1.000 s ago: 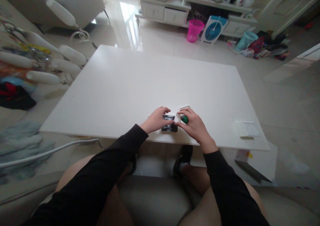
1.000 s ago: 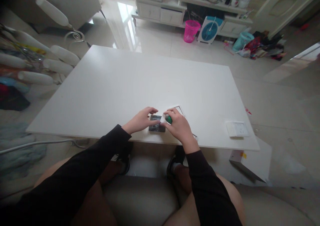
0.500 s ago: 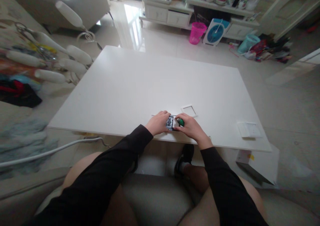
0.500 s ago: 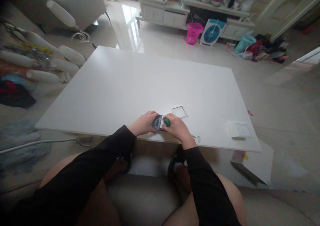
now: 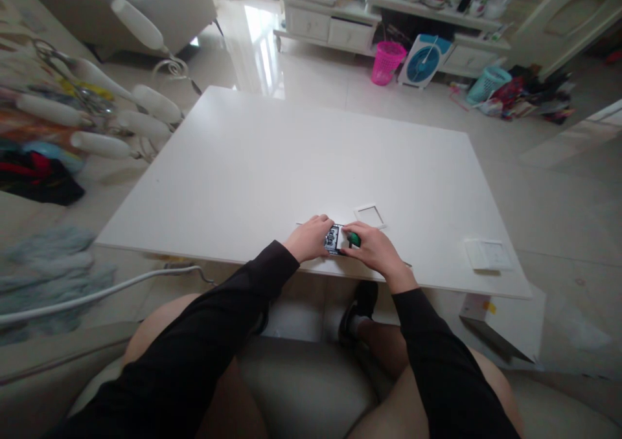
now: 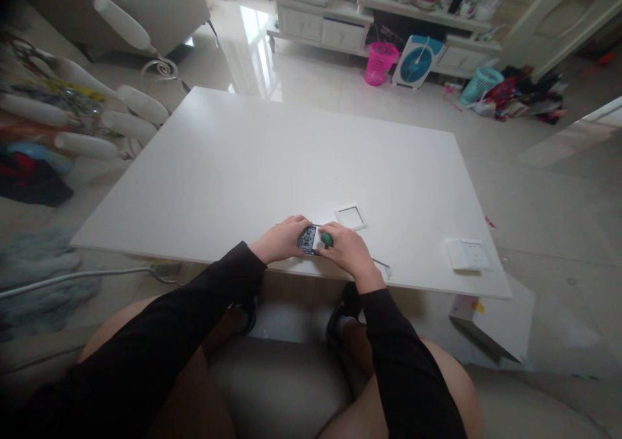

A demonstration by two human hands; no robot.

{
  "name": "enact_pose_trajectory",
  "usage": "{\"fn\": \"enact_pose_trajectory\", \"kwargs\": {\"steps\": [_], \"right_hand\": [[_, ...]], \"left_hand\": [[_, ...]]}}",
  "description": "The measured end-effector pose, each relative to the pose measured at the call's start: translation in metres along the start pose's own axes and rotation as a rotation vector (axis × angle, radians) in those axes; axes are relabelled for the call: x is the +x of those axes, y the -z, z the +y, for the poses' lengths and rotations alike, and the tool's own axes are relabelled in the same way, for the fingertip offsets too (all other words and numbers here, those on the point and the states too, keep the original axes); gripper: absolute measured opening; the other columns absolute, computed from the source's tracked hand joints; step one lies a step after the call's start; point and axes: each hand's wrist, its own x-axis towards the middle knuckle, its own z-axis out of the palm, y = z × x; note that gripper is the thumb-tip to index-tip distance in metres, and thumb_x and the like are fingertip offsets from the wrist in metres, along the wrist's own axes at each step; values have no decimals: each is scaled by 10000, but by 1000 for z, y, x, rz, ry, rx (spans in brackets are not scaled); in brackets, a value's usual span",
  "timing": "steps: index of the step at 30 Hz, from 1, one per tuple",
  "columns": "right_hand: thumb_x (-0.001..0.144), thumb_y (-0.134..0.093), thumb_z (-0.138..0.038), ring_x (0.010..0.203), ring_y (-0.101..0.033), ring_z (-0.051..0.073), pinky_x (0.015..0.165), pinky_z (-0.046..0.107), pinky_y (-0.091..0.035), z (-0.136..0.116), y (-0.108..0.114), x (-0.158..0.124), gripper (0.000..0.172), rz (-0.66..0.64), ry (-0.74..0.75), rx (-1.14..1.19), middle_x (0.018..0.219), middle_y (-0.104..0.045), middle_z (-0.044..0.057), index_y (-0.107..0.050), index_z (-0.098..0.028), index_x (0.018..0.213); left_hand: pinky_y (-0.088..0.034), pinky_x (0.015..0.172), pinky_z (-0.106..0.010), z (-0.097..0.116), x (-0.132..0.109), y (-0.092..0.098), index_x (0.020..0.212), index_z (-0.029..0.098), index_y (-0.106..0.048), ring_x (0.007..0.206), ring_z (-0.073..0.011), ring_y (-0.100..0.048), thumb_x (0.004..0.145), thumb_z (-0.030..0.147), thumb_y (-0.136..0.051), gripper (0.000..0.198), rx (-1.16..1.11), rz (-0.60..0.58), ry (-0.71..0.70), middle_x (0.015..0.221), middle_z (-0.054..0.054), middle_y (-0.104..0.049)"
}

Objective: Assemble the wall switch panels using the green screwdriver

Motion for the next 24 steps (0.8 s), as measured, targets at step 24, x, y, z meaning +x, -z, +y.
{"fn": "enact_pose_trajectory", "kwargs": {"steps": [24], "right_hand": [[803,-892,-349,1158,-742,274,963,409,-592,-6,-5,1,343,-10,-212,-115,1505,-661,23,-813,-335,1137]], "left_hand": [[-527,1001,-414,0,1,-3,1167,176,-606,1196,-320,-613,810,265,-821,427,24,10,-25,1255,-140,-644]]}}
